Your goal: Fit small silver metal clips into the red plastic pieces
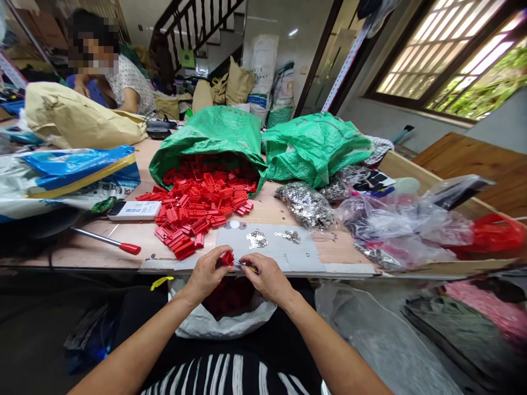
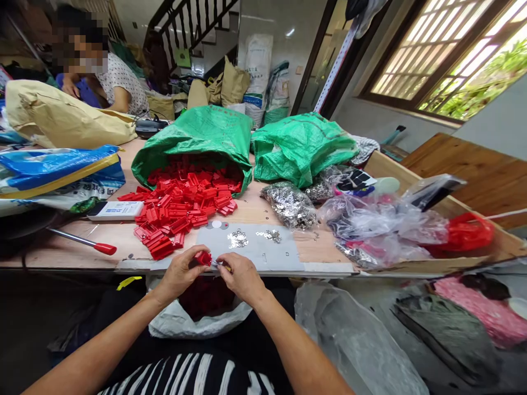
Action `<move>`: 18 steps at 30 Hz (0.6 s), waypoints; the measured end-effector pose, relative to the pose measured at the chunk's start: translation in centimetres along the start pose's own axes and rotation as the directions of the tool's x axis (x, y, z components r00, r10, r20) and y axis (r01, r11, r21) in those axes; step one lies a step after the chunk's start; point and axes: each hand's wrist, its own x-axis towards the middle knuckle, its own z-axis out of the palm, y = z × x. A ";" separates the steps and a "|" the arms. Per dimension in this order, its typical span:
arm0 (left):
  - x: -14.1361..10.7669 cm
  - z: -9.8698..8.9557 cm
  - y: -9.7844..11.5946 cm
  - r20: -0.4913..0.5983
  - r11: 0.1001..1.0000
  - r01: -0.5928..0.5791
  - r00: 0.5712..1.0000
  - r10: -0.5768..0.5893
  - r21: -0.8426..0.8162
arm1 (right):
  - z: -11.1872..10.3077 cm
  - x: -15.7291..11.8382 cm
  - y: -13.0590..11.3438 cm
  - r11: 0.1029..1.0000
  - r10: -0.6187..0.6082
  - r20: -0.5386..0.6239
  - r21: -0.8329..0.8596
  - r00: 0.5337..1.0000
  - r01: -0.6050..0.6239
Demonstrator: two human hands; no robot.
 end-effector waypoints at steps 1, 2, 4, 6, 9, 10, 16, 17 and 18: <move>0.1 0.0 0.0 0.011 1.000 0.002 1.000 -0.002 -0.005 | -0.1 0.1 0.0 1.000 -0.007 0.007 -0.006 1.000 0.007; 0.3 0.0 0.1 0.023 1.000 0.004 1.000 -0.004 -0.010 | -0.1 0.1 0.1 1.000 -0.017 0.014 -0.008 1.000 0.017; 0.4 -0.1 0.1 0.047 0.999 0.018 0.999 -0.016 -0.031 | -0.3 0.2 0.1 0.999 -0.040 0.032 -0.004 0.999 0.040; 0.5 -0.2 0.2 0.070 0.997 0.043 0.997 -0.038 -0.062 | -0.4 0.3 0.2 0.998 -0.059 0.051 0.004 0.997 0.058; 0.6 -0.3 0.2 0.086 0.995 0.067 0.994 -0.060 -0.079 | -0.4 0.4 0.3 0.998 -0.067 0.064 0.008 0.996 0.066; 0.6 -0.3 0.2 0.087 0.995 0.069 0.994 -0.062 -0.078 | -0.4 0.4 0.4 0.998 -0.068 0.067 0.008 0.995 0.068; 0.8 -0.4 0.2 0.083 0.993 0.078 0.994 -0.070 -0.087 | -0.3 0.6 0.5 0.998 -0.070 0.074 -0.001 0.995 0.070; 0.8 -0.5 0.2 0.084 0.994 0.075 0.994 -0.068 -0.080 | -0.4 0.6 0.5 0.998 -0.066 0.076 -0.007 0.995 0.067; 0.9 -0.5 0.2 0.085 0.995 0.072 0.994 -0.066 -0.072 | -0.4 0.6 0.5 0.998 -0.062 0.080 -0.015 0.995 0.063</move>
